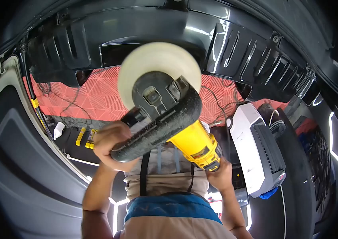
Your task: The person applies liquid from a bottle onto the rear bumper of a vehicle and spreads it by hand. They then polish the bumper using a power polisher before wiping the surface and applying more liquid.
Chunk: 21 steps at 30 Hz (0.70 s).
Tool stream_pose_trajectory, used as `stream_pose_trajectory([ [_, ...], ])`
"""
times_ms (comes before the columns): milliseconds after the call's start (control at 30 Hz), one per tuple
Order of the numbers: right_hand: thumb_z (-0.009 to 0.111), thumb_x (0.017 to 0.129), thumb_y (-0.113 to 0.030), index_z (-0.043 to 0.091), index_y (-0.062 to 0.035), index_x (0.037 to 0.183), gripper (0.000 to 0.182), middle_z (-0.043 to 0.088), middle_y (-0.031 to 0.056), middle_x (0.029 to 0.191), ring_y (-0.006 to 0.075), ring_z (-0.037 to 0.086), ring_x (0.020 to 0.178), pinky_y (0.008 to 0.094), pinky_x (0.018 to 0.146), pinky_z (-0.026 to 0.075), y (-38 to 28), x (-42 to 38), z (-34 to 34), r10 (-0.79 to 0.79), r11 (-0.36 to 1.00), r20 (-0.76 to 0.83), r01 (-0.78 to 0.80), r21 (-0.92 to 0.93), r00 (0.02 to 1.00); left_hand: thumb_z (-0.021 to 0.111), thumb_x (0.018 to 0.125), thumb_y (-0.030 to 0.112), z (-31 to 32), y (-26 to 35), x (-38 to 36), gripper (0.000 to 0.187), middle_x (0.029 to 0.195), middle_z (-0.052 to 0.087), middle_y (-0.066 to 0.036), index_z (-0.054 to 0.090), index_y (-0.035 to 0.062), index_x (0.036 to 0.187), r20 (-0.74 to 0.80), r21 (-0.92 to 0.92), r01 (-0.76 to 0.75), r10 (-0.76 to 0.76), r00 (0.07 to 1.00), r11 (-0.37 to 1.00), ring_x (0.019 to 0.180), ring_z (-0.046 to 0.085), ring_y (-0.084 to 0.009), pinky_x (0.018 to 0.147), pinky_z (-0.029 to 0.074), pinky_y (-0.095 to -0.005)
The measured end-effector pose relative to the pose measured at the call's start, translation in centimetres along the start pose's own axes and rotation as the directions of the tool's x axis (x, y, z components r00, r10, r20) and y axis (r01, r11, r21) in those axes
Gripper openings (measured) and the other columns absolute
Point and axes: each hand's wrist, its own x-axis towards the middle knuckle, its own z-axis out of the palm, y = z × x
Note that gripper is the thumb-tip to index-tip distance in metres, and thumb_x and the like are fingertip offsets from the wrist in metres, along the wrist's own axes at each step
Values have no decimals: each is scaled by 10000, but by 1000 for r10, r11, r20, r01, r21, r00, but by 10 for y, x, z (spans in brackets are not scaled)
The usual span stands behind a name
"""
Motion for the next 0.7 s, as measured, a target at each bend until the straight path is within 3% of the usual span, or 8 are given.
stream_pose_trajectory([
  [100, 764, 667, -82, 620, -16, 916, 295, 670, 213, 843, 449, 659, 794, 461, 685, 546, -4, -1, 13, -9, 1000, -21, 10, 24, 1000, 695, 744, -20, 1, -1, 7, 168, 614, 542, -119, 529, -28, 726, -77, 96, -54, 61, 995, 994, 544, 565, -247, 532, 475, -355],
  [200, 762, 668, -79, 621, -19, 922, 297, 673, 210, 847, 443, 663, 804, 458, 688, 549, -3, -4, 11, 31, 999, -26, -30, 30, 999, 717, 753, 14, 4, 1, 11, 240, 602, 519, -118, 497, -22, 664, -78, 55, -32, 36, 996, 998, 544, 547, -246, 531, 463, -348],
  [367, 779, 660, -87, 617, -12, 917, 313, 674, 212, 841, 448, 661, 797, 456, 686, 550, 0, -19, 14, 54, 996, -83, -48, 72, 995, 701, 743, 45, 3, -4, 12, 260, 594, 483, -105, 458, -1, 661, 63, -66, -47, 51, 997, 997, 512, 492, -242, 509, 416, -341],
  [433, 775, 658, -86, 609, -8, 899, 303, 670, 216, 829, 453, 658, 788, 457, 678, 547, 1, -27, 10, 59, 998, -3, -59, 29, 998, 685, 725, 61, 1, 4, 0, 227, 587, 479, -101, 478, -9, 667, 6, 28, 55, -56, 998, 998, 481, 473, -235, 490, 402, -333],
  [500, 772, 640, -78, 598, -7, 875, 301, 667, 218, 817, 456, 653, 776, 457, 671, 545, -5, -30, 6, 74, 997, 5, -74, 36, 997, 664, 705, 63, 7, 3, 1, 207, 577, 464, -98, 476, -11, 663, -86, 31, 21, -19, 996, 999, 463, 458, -227, 477, 387, -326],
  [567, 755, 615, -54, 573, -1, 837, 292, 661, 226, 813, 464, 646, 757, 458, 651, 537, -8, -33, 4, 64, 997, -77, -61, 43, 995, 659, 696, 59, 7, -1, 12, 231, 577, 461, -99, 442, -2, 645, -9, 31, -6, 6, 1000, 999, 472, 466, -221, 479, 384, -318],
  [600, 730, 593, -32, 567, 7, 819, 281, 655, 234, 802, 470, 640, 741, 450, 639, 533, 1, -37, 7, 106, 994, -90, -104, 25, 990, 665, 687, 48, 9, -7, 17, 224, 572, 450, -100, 454, -13, 641, 0, -65, -33, 33, 999, 997, 477, 467, -218, 480, 382, -318],
  [700, 707, 589, -17, 559, 11, 797, 257, 645, 239, 774, 475, 634, 728, 440, 631, 530, -5, -39, -3, 86, 996, -191, -79, 44, 978, 686, 706, 80, 19, -11, 22, 235, 558, 422, -87, 484, -30, 655, -50, -126, -39, 33, 998, 991, 467, 450, -217, 472, 372, -324],
])
